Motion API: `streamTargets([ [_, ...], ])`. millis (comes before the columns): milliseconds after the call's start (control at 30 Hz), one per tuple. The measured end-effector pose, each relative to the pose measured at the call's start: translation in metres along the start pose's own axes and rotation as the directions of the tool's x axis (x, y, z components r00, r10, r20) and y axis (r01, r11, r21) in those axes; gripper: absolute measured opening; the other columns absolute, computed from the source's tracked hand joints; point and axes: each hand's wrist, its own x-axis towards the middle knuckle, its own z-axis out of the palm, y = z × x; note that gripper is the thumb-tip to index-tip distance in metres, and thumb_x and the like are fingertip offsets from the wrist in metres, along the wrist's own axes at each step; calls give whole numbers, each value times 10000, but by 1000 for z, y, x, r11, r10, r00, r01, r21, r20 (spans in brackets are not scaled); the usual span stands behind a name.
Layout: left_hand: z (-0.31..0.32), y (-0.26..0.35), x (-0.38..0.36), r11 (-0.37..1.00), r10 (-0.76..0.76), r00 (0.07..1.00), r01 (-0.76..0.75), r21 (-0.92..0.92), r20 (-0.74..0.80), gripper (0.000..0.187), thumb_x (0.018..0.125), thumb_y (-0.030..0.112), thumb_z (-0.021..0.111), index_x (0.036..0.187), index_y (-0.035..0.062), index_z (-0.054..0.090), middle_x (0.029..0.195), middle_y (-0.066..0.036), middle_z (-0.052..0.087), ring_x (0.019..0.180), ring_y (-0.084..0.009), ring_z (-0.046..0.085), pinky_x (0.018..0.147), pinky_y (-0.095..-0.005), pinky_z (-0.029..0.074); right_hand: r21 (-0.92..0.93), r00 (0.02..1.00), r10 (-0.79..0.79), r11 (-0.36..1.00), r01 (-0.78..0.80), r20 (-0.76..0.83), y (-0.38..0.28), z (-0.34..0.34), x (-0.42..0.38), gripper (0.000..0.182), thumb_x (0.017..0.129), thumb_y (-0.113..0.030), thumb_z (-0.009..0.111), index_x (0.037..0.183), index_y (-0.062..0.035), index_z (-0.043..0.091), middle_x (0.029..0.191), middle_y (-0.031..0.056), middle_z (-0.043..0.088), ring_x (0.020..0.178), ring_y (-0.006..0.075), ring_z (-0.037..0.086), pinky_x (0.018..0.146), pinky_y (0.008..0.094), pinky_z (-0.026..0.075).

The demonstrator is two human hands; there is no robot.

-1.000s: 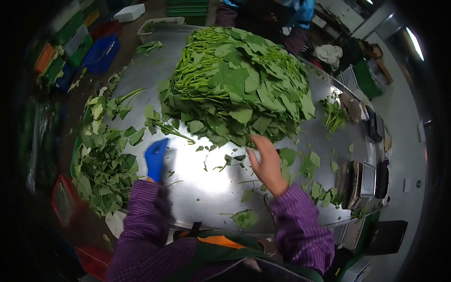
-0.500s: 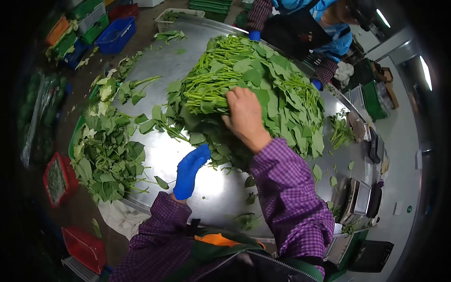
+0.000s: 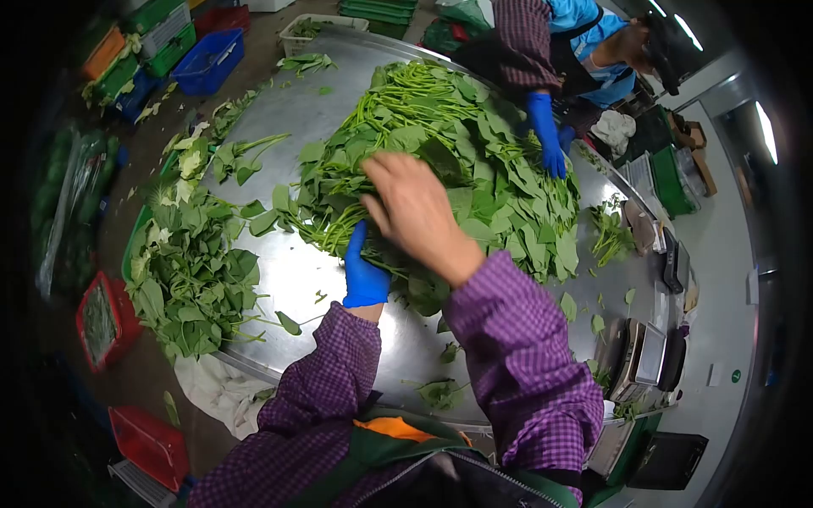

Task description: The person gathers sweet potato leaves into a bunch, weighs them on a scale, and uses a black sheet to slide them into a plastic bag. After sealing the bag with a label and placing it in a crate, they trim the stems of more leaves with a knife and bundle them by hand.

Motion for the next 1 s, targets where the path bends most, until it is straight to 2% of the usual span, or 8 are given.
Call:
streamTargets([
  [67,10,3,-4,999,43,999,-43,11,-6,440,952,333,467,1306,72,496,1276,-118,553,1167,-279,522,1014,-433,398,-89,995,-69,994,63,-68,20,14,15,319,814,-191,642,1057,8,586,906,144,629,921,324,586,821,399,478],
  [133,16,14,-7,995,79,996,-76,65,-50,464,933,327,494,1311,58,493,1280,-121,556,1161,-292,532,1011,-439,405,-233,924,74,972,17,375,42,30,10,342,876,-232,595,1157,-39,567,1002,151,641,960,335,592,820,406,479],
  [233,21,33,-19,996,19,999,-16,88,-32,476,917,326,515,1297,40,502,1272,-122,562,1153,-300,542,1007,-443,413,-33,868,125,992,-124,480,34,22,-14,319,901,-277,552,1119,-47,591,898,177,646,874,355,609,762,421,488],
  [433,24,48,-74,959,-136,984,160,235,-118,419,903,238,546,1245,-4,532,1175,-159,612,1019,-270,625,904,-391,506,290,792,418,769,-569,446,-30,-15,-100,281,878,-242,596,1062,-32,621,947,196,636,839,377,612,711,422,490],
  [633,21,51,-123,836,-300,946,323,444,-123,419,895,165,537,1277,-6,503,1205,-164,596,1055,-271,614,926,-395,499,149,940,335,928,-341,63,-56,-50,-112,686,773,-287,728,1343,-46,432,1309,219,469,1191,385,465,943,426,427],
  [700,22,46,-133,803,-353,927,370,467,-127,440,888,156,552,1294,0,490,1199,-155,596,1045,-262,613,921,-385,497,370,920,337,843,-390,202,-54,-37,-126,830,788,-348,711,1421,-17,288,1343,254,441,1231,393,448,1023,418,381],
  [767,30,43,-140,727,-166,979,201,657,-116,439,879,144,574,1288,4,495,1179,-135,600,1022,-229,617,889,-357,506,583,771,324,513,-630,548,-78,-43,-142,846,848,-389,654,1422,43,209,1277,303,491,1176,391,513,1016,388,390],
  [1000,33,8,-164,389,29,999,-39,920,30,262,846,88,666,1087,-5,623,981,-50,662,845,-126,620,763,-267,491,568,594,652,291,-770,471,-120,-11,-216,481,922,-324,573,1191,61,473,981,240,640,917,323,632,806,387,482],
])
